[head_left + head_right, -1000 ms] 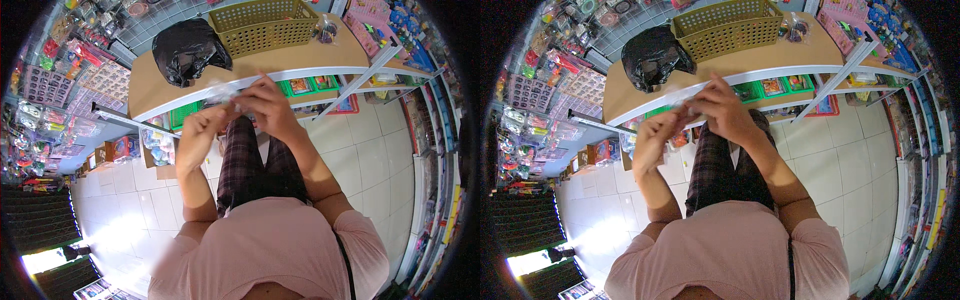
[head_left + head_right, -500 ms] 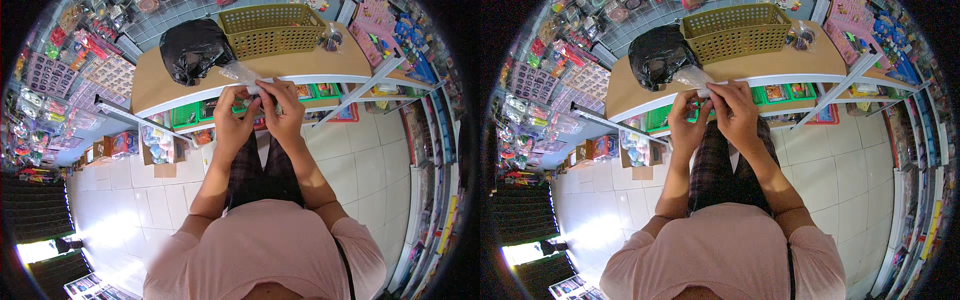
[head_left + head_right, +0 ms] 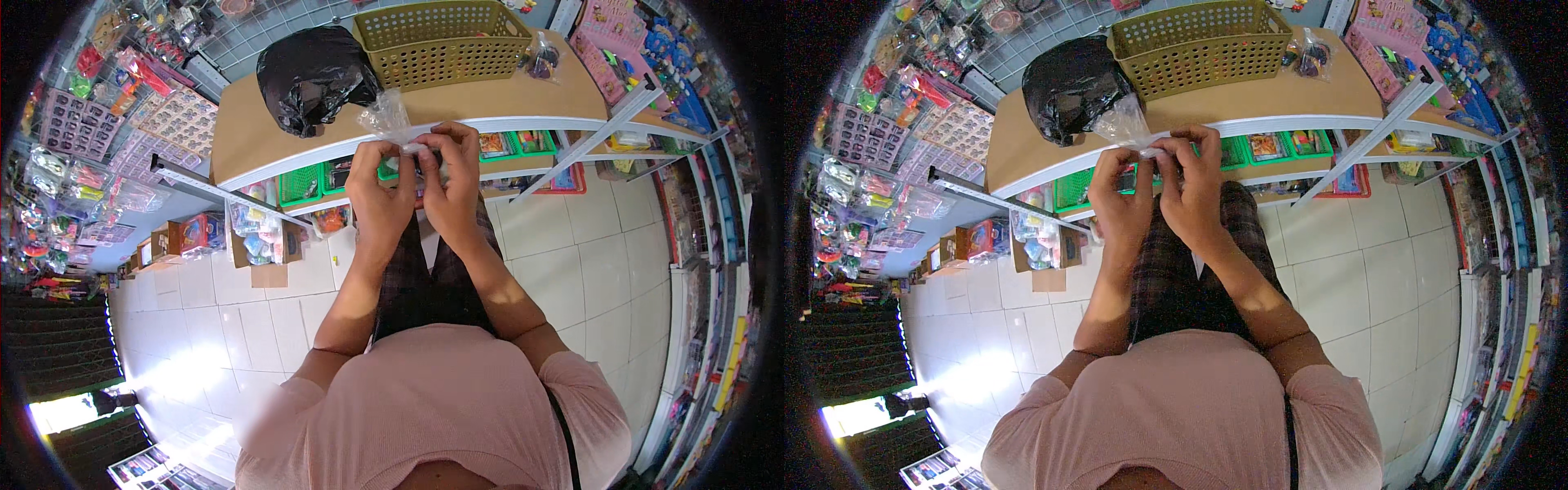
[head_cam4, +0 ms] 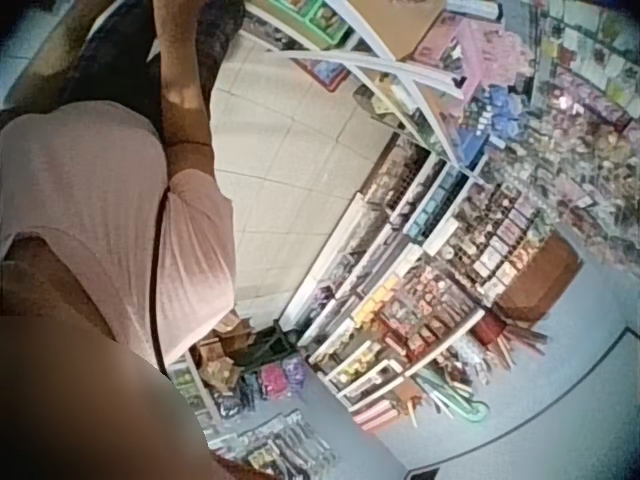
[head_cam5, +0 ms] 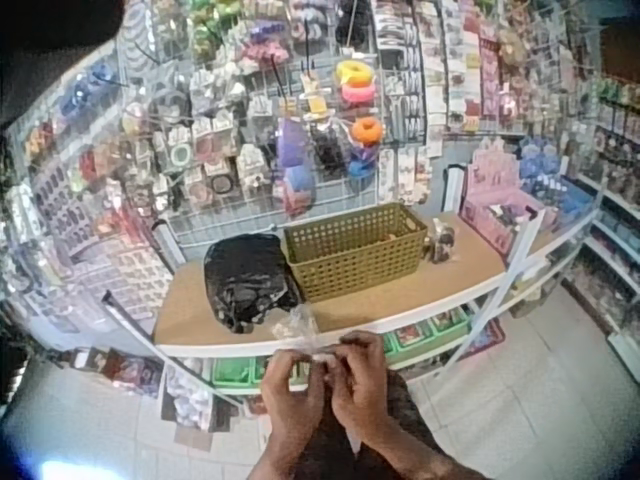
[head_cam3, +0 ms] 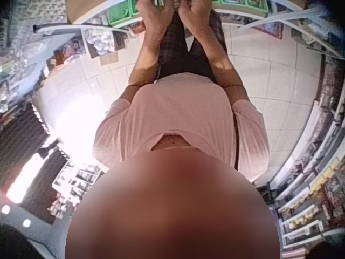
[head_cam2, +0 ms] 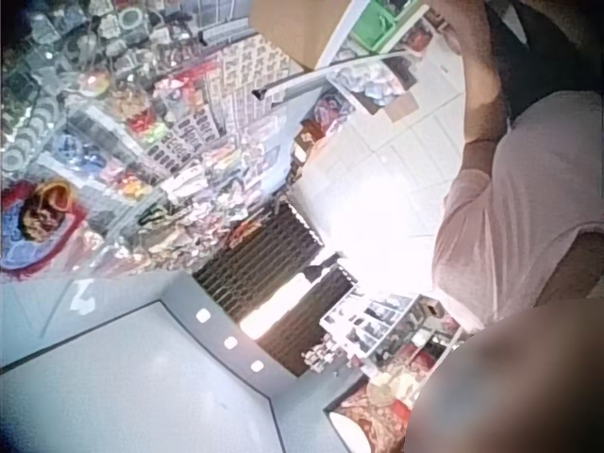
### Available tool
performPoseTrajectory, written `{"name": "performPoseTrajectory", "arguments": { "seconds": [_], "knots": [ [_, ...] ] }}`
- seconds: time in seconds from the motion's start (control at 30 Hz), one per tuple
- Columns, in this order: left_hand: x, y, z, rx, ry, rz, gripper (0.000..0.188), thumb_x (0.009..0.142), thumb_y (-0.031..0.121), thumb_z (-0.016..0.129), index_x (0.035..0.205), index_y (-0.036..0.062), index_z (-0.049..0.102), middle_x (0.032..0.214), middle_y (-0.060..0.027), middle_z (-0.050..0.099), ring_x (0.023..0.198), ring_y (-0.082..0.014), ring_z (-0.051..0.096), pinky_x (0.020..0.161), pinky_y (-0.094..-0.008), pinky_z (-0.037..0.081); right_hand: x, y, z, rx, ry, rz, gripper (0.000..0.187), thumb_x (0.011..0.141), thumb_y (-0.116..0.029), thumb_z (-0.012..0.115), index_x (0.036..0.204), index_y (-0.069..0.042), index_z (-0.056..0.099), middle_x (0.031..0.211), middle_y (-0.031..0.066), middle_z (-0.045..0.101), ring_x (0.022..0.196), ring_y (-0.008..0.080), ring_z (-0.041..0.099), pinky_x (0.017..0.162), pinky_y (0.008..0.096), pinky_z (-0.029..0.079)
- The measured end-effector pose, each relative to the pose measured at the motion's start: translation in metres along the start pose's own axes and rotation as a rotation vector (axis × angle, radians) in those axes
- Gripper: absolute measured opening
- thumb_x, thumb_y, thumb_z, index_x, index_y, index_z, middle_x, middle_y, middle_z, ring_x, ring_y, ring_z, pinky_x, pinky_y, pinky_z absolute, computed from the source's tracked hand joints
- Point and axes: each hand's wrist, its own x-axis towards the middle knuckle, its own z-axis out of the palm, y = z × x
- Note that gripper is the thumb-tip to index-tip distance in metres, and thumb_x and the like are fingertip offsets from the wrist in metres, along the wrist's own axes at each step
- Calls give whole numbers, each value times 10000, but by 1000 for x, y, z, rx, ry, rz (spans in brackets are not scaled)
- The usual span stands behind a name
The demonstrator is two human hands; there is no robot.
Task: Packing a plastic toy into a clear plastic bag and securing it.
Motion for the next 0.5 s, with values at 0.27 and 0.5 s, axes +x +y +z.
{"name": "performPoseTrajectory", "arguments": {
  "seconds": [0.27, 0.5],
  "knots": [
    [5, -7, -10, 79, 69, 130, 209, 701, -116, 610, 884, -22, 573, 831, -158, 585, 757, -308, 597, 677, -330, 471, 20, 0, -10, -42, -343, -55, 102, 796, -49, 584, 887, -5, 572, 991, 169, 456, 960, 349, 457, 850, 428, 364],
    [2, -14, -14, -132, 17, -36, 176, 727, -108, 614, 878, -26, 576, 823, -126, 592, 764, -234, 596, 694, -275, 456, 36, -5, -22, 99, -554, -50, 124, 802, -91, 591, 890, -6, 578, 910, 127, 496, 909, 304, 494, 812, 388, 392]
  ]
}}
